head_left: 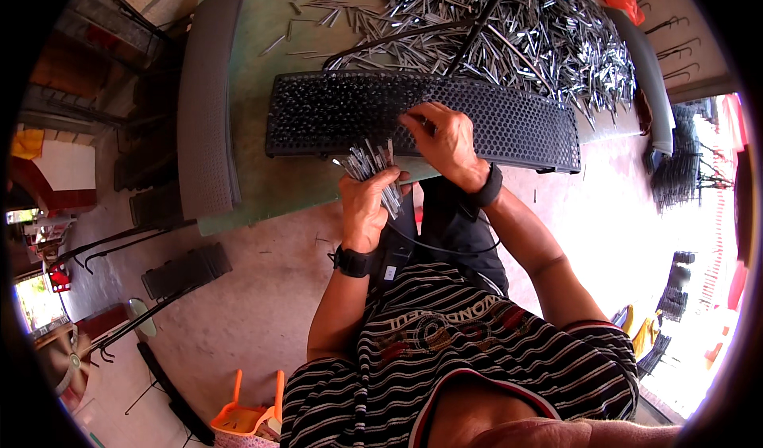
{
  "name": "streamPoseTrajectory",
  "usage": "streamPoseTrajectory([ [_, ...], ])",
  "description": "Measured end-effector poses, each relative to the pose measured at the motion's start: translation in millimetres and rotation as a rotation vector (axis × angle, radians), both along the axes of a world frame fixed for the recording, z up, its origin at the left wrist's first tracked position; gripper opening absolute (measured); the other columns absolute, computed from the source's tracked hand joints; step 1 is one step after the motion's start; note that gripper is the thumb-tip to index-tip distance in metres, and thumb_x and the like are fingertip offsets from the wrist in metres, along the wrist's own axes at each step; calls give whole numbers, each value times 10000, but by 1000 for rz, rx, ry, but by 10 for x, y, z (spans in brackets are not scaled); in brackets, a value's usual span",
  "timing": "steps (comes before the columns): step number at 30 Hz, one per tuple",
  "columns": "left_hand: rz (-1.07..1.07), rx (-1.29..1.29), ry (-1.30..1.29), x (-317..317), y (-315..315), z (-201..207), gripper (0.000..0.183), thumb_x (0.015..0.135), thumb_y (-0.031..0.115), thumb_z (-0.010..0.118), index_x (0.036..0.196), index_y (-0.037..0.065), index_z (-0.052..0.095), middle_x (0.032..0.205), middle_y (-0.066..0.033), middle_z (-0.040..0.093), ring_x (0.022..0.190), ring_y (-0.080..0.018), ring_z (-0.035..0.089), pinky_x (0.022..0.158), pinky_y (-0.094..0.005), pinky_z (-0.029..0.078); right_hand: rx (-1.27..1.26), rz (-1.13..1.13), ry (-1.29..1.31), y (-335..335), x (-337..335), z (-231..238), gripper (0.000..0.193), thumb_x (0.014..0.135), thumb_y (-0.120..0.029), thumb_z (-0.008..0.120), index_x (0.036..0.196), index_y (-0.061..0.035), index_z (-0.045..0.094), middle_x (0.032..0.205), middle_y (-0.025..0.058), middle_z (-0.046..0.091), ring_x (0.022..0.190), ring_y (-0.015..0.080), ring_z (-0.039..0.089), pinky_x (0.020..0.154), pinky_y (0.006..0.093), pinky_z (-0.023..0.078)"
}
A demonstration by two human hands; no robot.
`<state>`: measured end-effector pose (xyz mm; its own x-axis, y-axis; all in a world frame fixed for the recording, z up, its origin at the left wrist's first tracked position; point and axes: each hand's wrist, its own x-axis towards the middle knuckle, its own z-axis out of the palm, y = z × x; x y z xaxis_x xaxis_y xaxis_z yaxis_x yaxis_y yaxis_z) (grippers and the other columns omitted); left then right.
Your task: The person picks up metal rods from a pile on a table and inserts them into the holes of a black perforated panel.
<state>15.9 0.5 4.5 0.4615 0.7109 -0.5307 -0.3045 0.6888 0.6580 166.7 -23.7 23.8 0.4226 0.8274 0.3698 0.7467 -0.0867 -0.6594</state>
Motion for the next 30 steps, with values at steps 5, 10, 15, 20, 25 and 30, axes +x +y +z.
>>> streamPoseTrajectory([
  [5, -45, 51, -11, 52, -29, 49, 200, 729, -69, 639, 915, -3, 603, 793, -92, 627, 650, -226, 641, 529, -345, 549, -190, 210, 488, -57, 45, -11, 108, 768, -82, 639, 826, 9, 639, 676, 105, 653, 590, 133, 636, 523, 251, 478],
  [10, -1, 14, -29, 63, -36, 5, 242, 708, -115, 617, 926, -15, 583, 787, -94, 609, 624, -226, 628, 519, -354, 548, 103, -4, 649, -28, 3, 84, 98, 808, -25, 604, 889, 16, 567, 693, 88, 649, 607, 119, 645, 498, 222, 474],
  [15, 6, 16, -20, 46, -10, 9, 260, 702, -134, 604, 935, -25, 569, 795, -106, 601, 611, -232, 622, 524, -368, 555, 214, -22, 503, 25, -28, -122, 120, 824, -3, 581, 932, -7, 530, 722, 100, 644, 640, 147, 664, 516, 239, 492],
  [20, 10, 6, -12, 22, -14, 5, 251, 722, -92, 630, 956, -13, 585, 815, -102, 614, 649, -237, 632, 547, -370, 556, 166, 30, 352, 12, -61, -170, 99, 806, -16, 599, 895, -22, 557, 721, 100, 618, 647, 208, 660, 528, 281, 498],
  [25, 8, 22, -12, 12, -9, 26, 236, 734, -67, 648, 955, -4, 598, 838, -93, 626, 666, -236, 638, 547, -353, 553, 166, 136, -188, 3, 10, -101, 107, 754, -83, 642, 849, -55, 603, 742, 86, 594, 647, 282, 610, 533, 359, 476],
  [30, 6, 29, 12, 11, -12, 69, 196, 738, -56, 656, 919, 0, 607, 821, -85, 629, 660, -219, 635, 526, -336, 542, 18, 98, -110, -101, -45, -11, 89, 753, -88, 641, 833, -53, 623, 728, 93, 601, 610, 277, 601, 517, 350, 468],
])
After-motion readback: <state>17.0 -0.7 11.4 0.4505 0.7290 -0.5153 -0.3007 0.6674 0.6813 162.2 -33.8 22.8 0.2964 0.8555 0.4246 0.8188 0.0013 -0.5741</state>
